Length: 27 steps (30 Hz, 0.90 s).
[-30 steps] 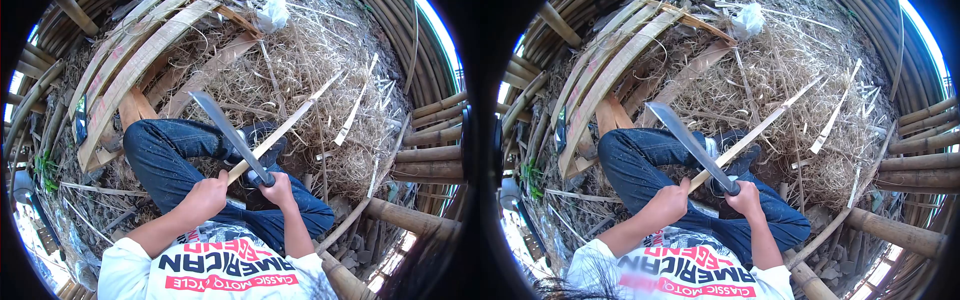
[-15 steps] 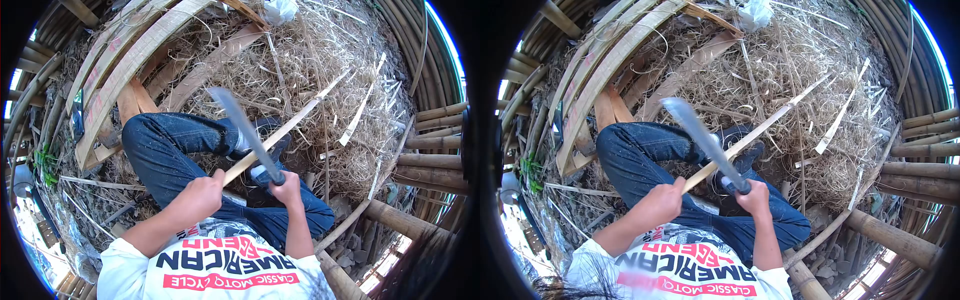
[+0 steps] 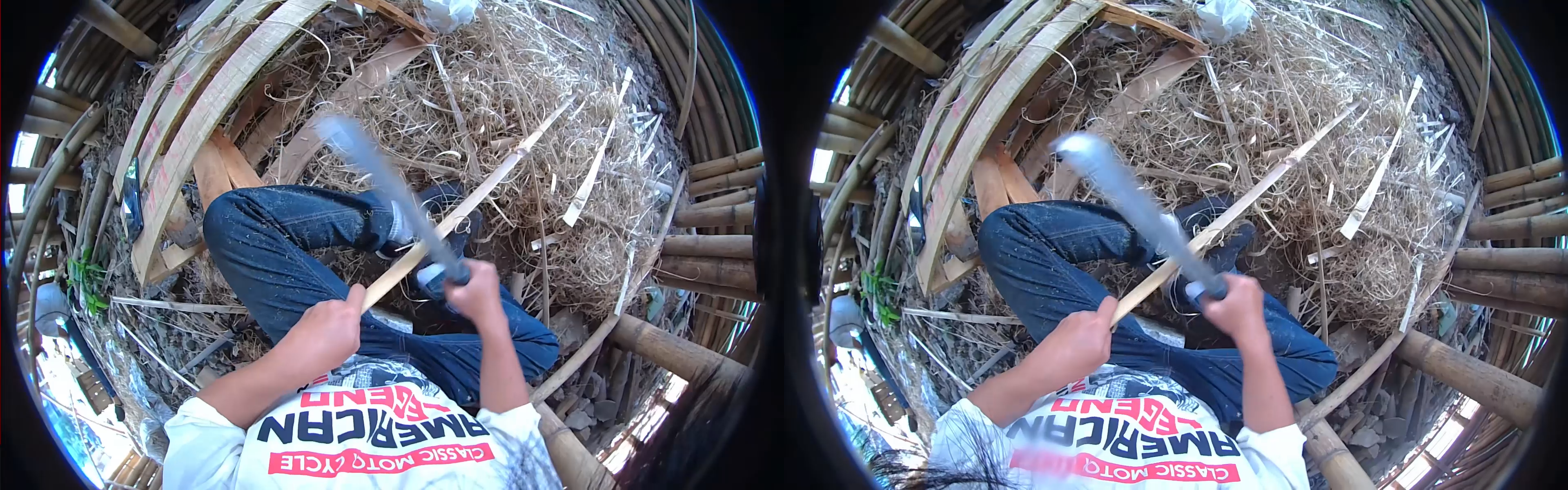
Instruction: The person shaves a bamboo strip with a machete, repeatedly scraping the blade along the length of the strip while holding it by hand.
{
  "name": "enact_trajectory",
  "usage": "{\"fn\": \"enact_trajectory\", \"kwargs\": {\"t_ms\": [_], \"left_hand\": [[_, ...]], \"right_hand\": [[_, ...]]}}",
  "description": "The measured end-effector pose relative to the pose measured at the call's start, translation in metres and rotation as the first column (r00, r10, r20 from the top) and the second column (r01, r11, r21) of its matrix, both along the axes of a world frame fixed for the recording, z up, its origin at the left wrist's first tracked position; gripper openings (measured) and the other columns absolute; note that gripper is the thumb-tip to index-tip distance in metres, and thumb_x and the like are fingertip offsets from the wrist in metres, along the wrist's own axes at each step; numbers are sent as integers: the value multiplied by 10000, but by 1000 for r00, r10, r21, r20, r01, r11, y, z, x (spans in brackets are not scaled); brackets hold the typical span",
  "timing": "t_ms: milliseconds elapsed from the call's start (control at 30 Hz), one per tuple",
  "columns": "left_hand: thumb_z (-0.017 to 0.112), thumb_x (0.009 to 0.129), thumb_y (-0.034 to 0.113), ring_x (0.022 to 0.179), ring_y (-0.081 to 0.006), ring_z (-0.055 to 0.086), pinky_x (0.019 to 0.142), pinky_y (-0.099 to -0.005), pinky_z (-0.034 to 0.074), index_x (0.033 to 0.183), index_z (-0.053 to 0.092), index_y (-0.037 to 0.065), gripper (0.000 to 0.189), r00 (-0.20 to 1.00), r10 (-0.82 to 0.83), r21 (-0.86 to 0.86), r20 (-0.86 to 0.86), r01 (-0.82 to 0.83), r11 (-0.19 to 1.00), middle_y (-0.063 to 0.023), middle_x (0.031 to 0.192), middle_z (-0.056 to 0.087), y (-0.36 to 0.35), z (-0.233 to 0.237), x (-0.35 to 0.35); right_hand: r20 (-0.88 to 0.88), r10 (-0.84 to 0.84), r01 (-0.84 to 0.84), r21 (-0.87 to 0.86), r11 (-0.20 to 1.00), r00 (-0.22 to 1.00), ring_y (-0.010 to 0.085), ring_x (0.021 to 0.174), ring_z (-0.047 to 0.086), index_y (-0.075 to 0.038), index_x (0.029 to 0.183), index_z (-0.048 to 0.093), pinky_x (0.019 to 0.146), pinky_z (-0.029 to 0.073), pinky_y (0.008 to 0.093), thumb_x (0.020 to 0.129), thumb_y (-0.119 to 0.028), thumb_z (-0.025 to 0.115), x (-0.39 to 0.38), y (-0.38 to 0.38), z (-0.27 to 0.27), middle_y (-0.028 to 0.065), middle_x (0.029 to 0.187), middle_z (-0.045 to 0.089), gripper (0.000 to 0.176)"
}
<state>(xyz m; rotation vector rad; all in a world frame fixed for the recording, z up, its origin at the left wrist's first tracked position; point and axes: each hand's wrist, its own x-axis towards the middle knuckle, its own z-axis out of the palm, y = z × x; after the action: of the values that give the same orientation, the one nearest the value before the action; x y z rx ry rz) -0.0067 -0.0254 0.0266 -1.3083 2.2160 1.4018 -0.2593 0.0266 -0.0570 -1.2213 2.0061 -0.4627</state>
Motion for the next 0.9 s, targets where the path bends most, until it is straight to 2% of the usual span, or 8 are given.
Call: {"fn": "enact_trajectory", "kwargs": {"t_ms": [200, 267, 333, 400, 600, 667, 800, 900], "left_hand": [[490, 844, 18, 629, -454, 594, 587, -516, 480, 944, 398, -38, 148, 1000, 7, 13, 3, -7, 1000, -267, 624, 568, -4, -4, -13], [488, 843, 16, 627, -454, 592, 587, -517, 479, 937, 395, -33, 141, 1000, 0, 46, -13, 1, 999, -264, 625, 569, -1, -6, -15], [483, 843, 13, 633, -457, 591, 585, -524, 475, 938, 392, -28, 137, 1000, 2, 34, 10, -2, 999, -268, 632, 570, 0, -7, -11], [477, 840, 8, 629, -448, 600, 583, -516, 484, 930, 394, -33, 129, 1000, -13, 35, 12, 13, 999, -267, 637, 577, 1, 4, -1], [480, 851, 19, 629, -458, 601, 587, -520, 485, 924, 393, -40, 128, 1000, -30, 35, 3, 30, 999, -281, 631, 572, 1, 2, -8], [470, 843, -1, 625, -461, 596, 581, -520, 482, 932, 394, -43, 125, 999, -36, 67, -29, 38, 997, -282, 626, 568, 6, -3, -13], [465, 836, -10, 626, -474, 580, 573, -531, 470, 959, 389, -44, 148, 998, -68, 7, -7, 68, 998, -289, 630, 560, 2, -2, 2], [470, 833, 1, 646, -488, 574, 589, -551, 462, 975, 388, -35, 168, 996, -75, 20, 37, 74, 997, -297, 647, 562, 7, 12, 19]], "right_hand": [[-88, -153, 158, 53, 986, 984, 408, 707, 627, -32, 702, 653, 660, 499, 446, 663, -209, 653, -37, -9, -15, 229, 679, 616, 181], [-30, -54, 49, -141, 989, 998, 297, 546, 614, 29, 664, 582, 547, 456, 397, 662, -125, 631, -11, -5, -2, 207, 578, 561, 162], [-53, 69, -73, -92, 993, 996, 327, 603, 641, 2, 699, 618, 599, 478, 408, 657, -162, 663, -3, -8, 4, 210, 623, 596, 175], [-33, -14, 14, 1, 1000, 999, 379, 737, 647, -58, 776, 692, 690, 516, 438, 642, -203, 673, -26, -13, -8, 206, 711, 642, 198], [-108, -204, 210, 43, 977, 973, 397, 749, 647, -29, 772, 681, 681, 516, 446, 687, -219, 656, -57, -24, -15, 213, 738, 654, 210], [-190, -125, 113, -74, 991, 974, 404, 735, 645, -49, 727, 662, 712, 517, 471, 689, -261, 646, -23, -19, -4, 227, 722, 646, 216], [-138, 144, -142, 24, 990, 980, 378, 768, 658, -76, 750, 670, 748, 521, 464, 661, -259, 643, -4, -22, 5, 202, 761, 666, 206], [-243, 15, 6, 82, 997, 970, 366, 791, 666, -72, 796, 703, 759, 531, 441, 665, -262, 642, -50, -34, -20, 184, 784, 678, 238]]}}
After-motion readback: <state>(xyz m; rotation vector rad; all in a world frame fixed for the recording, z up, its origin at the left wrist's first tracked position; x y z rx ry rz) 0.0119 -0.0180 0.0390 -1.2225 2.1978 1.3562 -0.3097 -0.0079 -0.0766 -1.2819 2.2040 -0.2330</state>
